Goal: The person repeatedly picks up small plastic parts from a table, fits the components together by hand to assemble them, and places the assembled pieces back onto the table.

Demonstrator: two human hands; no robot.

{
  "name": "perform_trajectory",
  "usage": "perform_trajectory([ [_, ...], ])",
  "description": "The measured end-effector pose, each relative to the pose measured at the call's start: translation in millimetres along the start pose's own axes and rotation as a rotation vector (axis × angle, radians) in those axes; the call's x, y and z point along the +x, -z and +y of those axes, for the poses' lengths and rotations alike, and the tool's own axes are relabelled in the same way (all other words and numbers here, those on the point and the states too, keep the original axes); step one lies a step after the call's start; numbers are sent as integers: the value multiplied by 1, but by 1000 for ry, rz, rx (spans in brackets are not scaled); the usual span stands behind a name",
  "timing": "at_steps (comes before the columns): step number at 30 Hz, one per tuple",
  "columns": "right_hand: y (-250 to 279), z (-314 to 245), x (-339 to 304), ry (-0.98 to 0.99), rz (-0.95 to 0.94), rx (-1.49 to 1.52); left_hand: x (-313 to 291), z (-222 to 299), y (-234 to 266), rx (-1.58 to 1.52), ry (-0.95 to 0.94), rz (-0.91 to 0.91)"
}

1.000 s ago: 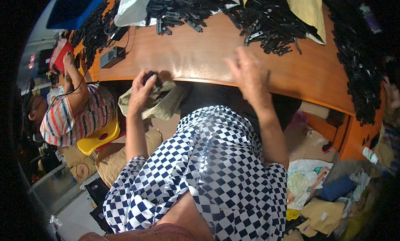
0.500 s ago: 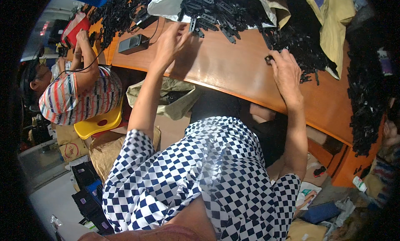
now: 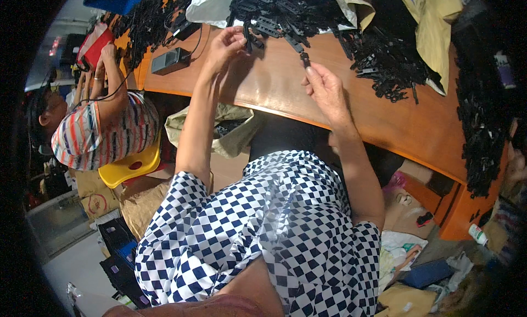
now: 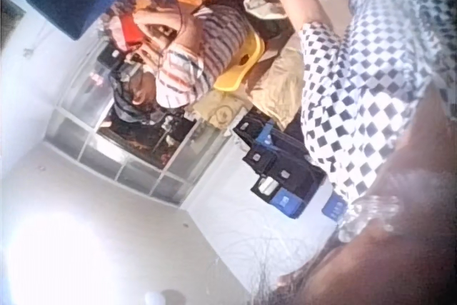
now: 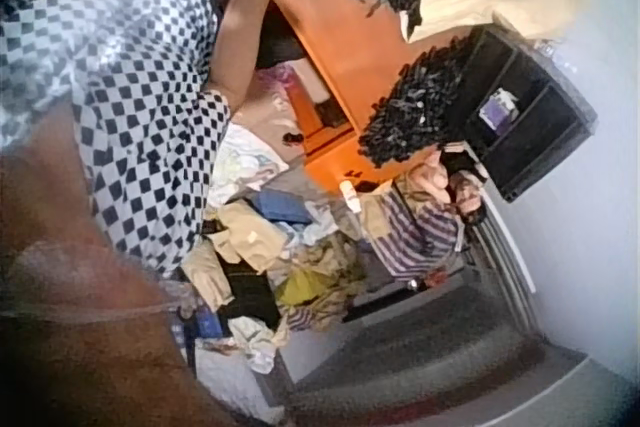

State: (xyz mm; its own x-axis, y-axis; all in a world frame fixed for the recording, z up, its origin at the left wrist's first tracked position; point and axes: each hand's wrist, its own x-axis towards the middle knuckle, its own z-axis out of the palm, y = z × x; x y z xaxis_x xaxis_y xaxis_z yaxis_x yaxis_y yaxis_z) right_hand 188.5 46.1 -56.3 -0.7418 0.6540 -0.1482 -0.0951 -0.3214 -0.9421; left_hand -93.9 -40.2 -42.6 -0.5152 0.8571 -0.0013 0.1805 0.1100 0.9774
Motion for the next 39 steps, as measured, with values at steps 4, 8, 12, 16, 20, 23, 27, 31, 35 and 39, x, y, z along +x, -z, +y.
perform_trajectory([
  [4,-12,-17,-8,-100,-23,288,-46,33,-68,-703,145,-215],
  [8,-14,-17,-16,-10,-32,442,-62,39,-108,-745,184,-301],
  [12,-11,-8,-26,44,7,429,-69,33,-124,-805,199,-354],
  [16,-4,0,-34,93,64,352,-77,31,-138,-575,184,-250],
  [20,-3,14,-37,304,256,-27,-93,46,-156,-410,181,-156],
  [23,-5,15,-41,439,347,-238,-100,48,-160,-399,206,-135],
  [27,-4,14,-45,518,421,-499,-99,36,-166,-425,230,-96],
  [31,-3,6,-54,442,385,-510,-103,36,-163,-463,247,-115],
  [35,4,-7,-61,316,341,-786,-102,39,-159,-433,175,-135],
  [39,11,0,-51,188,116,-400,-104,52,-155,-553,138,-182],
])
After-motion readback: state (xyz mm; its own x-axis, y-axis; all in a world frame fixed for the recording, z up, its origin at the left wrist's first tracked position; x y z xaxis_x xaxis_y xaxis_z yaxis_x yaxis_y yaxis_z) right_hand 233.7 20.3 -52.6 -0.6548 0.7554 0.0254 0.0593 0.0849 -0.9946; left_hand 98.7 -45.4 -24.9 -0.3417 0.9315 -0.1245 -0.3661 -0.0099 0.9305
